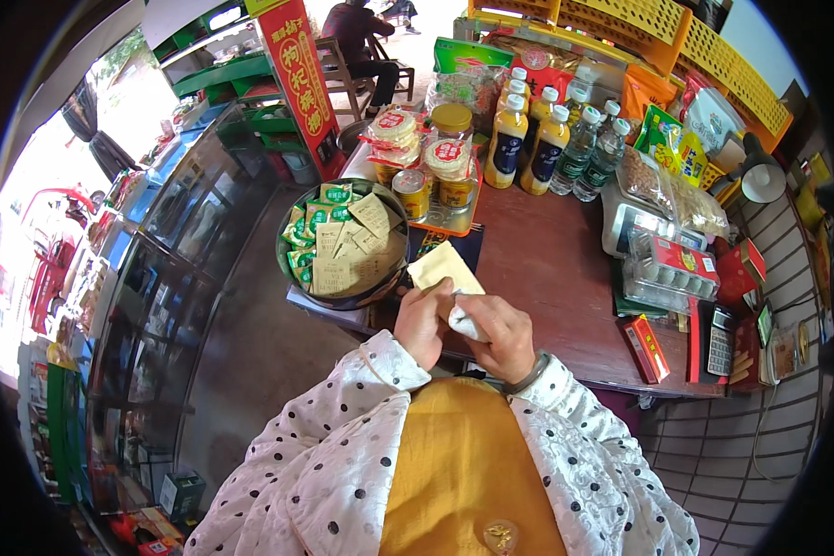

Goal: The person repeatedly wipes small rectangular paper packets with a white cloth, one at a time, at a counter. They pick each packet from a pile, wipe it, and place it into a round container. The counter holds various bottled drinks and packaged goods.

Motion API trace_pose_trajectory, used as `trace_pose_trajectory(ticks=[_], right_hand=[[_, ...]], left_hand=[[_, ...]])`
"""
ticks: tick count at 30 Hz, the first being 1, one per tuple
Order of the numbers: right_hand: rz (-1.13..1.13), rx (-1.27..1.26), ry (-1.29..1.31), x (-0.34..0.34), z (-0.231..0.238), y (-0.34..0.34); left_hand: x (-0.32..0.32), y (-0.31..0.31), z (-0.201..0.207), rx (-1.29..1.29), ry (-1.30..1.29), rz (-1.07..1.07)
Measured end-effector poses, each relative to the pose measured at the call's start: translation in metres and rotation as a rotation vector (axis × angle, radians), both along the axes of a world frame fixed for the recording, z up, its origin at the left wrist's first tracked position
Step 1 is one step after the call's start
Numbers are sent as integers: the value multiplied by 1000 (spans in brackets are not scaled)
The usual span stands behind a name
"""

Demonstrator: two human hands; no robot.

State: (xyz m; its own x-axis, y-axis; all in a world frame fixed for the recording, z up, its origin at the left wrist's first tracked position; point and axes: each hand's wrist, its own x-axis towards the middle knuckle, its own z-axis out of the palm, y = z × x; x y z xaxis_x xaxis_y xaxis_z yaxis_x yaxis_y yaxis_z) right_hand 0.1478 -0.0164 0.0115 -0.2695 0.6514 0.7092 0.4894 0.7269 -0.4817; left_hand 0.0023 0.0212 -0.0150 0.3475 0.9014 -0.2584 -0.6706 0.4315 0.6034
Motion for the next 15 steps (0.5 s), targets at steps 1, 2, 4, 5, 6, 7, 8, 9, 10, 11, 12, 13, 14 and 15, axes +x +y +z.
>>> trace_pose_trajectory(ticks=[1,2,4,5,6,7,8,9,10,11,12,13,14,15], right_hand=[[20,-56,34,1,2,-3],[-29,-69,104,1,3,-3],[-123,-94,245,3,5,-1],[-125,-246,378,1,8,1],[-112,-202,353,5,10,6],[-116,-160,292,6,12,8],[-127,-118,232,7,14,10],[-97,-154,225,5,9,11],[-77,-246,293,2,5,11],[-59,-343,357,1,0,9],[-43,-441,420,0,-2,7],[-3,-476,454,-1,1,9],[1,-462,460,-3,2,10],[4,-449,466,-6,3,11]], left_hand=[[2,-1,3,40,66,54],[2,-3,9,78,132,110],[4,-4,12,187,288,116],[5,-3,10,270,369,119],[4,-2,7,352,452,122],[-1,-4,-1,384,531,-26],[5,-8,2,454,574,-57],[4,-8,3,595,646,-107],[2,-8,3,736,718,-159],[3,-9,3,752,658,-139],[-1,-8,5,721,671,-214],[-7,-5,10,690,683,-289],[-11,-5,14,656,695,-365],[-11,-7,14,689,704,-300]])
